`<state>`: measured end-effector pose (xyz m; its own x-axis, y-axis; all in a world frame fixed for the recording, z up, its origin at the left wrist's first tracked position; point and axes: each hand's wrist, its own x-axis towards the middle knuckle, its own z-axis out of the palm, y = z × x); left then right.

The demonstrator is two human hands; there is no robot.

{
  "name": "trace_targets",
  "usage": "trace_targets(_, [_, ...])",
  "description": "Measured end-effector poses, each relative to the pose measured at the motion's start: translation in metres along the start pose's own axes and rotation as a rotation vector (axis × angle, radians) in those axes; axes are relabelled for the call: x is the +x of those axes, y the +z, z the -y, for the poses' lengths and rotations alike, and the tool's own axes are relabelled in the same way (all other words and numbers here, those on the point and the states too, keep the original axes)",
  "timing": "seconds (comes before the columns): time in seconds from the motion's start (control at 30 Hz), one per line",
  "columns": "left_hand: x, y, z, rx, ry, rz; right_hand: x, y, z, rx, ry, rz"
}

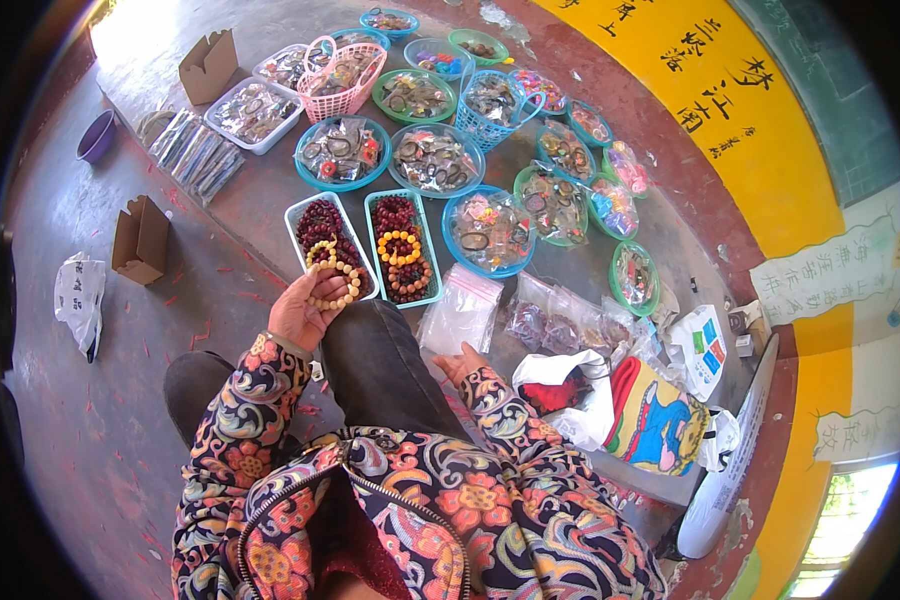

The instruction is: The person sits on the ground and packs beaded bracelets into small plastic bags. They pick up bracelets from rectangular trays, place them into bags, and set the filled bags aside.

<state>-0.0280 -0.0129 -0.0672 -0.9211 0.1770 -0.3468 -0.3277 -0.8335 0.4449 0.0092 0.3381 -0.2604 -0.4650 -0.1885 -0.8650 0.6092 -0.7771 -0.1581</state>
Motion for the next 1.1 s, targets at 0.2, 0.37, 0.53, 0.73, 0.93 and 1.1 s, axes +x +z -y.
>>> trace_targets(0.2, [0.0, 0.002, 0.0, 0.013, -0.009, 0.009, -0.012, -0.008, 0.007, -0.322, 0.161, 0.073])
trace_targets(0.37, [-0.003, -0.003, -0.001, 0.015, 0.009, -0.016, -0.066, 0.033, 0.009, -0.908, 0.056, -0.261])
trace_targets(0.53, [0.002, -0.001, 0.003, 0.019, -0.002, 0.02, -0.051, 0.039, 0.021, -1.915, -1.202, -0.328])
trace_targets(0.73, [0.0, 0.003, 0.002, 0.034, 0.004, 0.012, -0.009, 0.084, 0.019, -2.048, -1.242, -0.467])
trace_targets(0.93, [-0.001, 0.002, 0.002, 0.041, 0.002, 0.0, 0.017, 0.1, 0.026, -2.129, -1.231, -0.589])
trace_targets(1.1, [0.0, 0.006, 0.001, 0.061, -0.006, -0.032, 0.03, 0.096, 0.031, -2.154, -1.223, -0.634])
